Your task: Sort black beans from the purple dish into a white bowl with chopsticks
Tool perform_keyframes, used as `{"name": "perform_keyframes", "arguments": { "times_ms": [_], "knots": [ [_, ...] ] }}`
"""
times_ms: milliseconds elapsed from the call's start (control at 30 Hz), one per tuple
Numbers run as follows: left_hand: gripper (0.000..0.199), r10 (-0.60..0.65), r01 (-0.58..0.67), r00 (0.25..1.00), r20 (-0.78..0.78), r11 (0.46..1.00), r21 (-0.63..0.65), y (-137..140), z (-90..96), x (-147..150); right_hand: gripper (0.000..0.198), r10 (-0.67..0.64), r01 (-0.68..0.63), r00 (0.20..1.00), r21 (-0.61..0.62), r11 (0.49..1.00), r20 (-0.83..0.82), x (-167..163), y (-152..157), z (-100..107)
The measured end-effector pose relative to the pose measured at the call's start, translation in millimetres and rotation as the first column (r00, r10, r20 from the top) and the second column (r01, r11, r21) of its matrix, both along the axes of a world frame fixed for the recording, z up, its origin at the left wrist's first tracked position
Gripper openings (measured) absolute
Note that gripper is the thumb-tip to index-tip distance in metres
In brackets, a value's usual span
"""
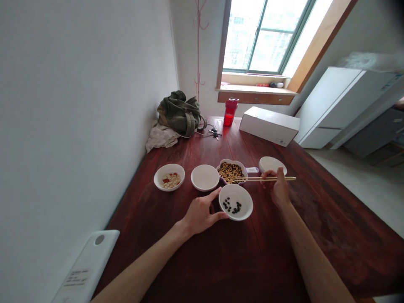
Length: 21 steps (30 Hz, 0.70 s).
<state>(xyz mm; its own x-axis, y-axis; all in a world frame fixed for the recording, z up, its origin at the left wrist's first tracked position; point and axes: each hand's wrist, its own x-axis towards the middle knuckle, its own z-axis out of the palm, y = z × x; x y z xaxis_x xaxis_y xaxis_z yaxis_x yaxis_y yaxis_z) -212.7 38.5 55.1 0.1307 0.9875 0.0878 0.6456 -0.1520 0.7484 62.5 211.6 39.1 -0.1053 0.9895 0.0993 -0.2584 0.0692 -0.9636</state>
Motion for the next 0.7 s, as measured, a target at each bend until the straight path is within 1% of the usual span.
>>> {"name": "perform_keyframes", "arguments": {
  "times_ms": [133, 300, 533, 633, 700],
  "knots": [
    [0.088, 0.0, 0.0, 1.0, -0.006, 1.0, -0.001, 0.0, 0.3, -0.1, 0.064, 0.028, -0.028, 0.998, -0.004, 1.0, 0.056, 1.1, 1.7, -3.0],
    [0.088, -0.006, 0.006, 1.0, -0.005, 1.0, 0.0, 0.1, -0.3, -0.1, 0.065, -0.003, 0.003, 0.994, 0.001, 1.0, 0.111, 1.1, 1.9, -4.4],
    [0.087, -0.002, 0.002, 1.0, -0.006, 1.0, 0.004, 0.1, -1.6, 0.0, 0.064, -0.01, 0.005, 0.988, 0.032, 0.999, 0.157, 0.2, 1.3, -3.3],
    [0.087, -0.003, 0.003, 1.0, -0.002, 1.0, 0.008, 0.2, -1.4, 0.0, 0.065, -0.032, 0.028, 0.988, 0.029, 0.999, 0.153, 1.0, 2.0, -3.9],
    [0.088, -0.005, 0.005, 1.0, 0.002, 1.0, 0.011, 0.4, -1.4, -0.1, 0.064, -0.053, 0.051, 0.991, 0.014, 0.999, 0.122, 1.2, 2.2, -3.8]
  ]
}}
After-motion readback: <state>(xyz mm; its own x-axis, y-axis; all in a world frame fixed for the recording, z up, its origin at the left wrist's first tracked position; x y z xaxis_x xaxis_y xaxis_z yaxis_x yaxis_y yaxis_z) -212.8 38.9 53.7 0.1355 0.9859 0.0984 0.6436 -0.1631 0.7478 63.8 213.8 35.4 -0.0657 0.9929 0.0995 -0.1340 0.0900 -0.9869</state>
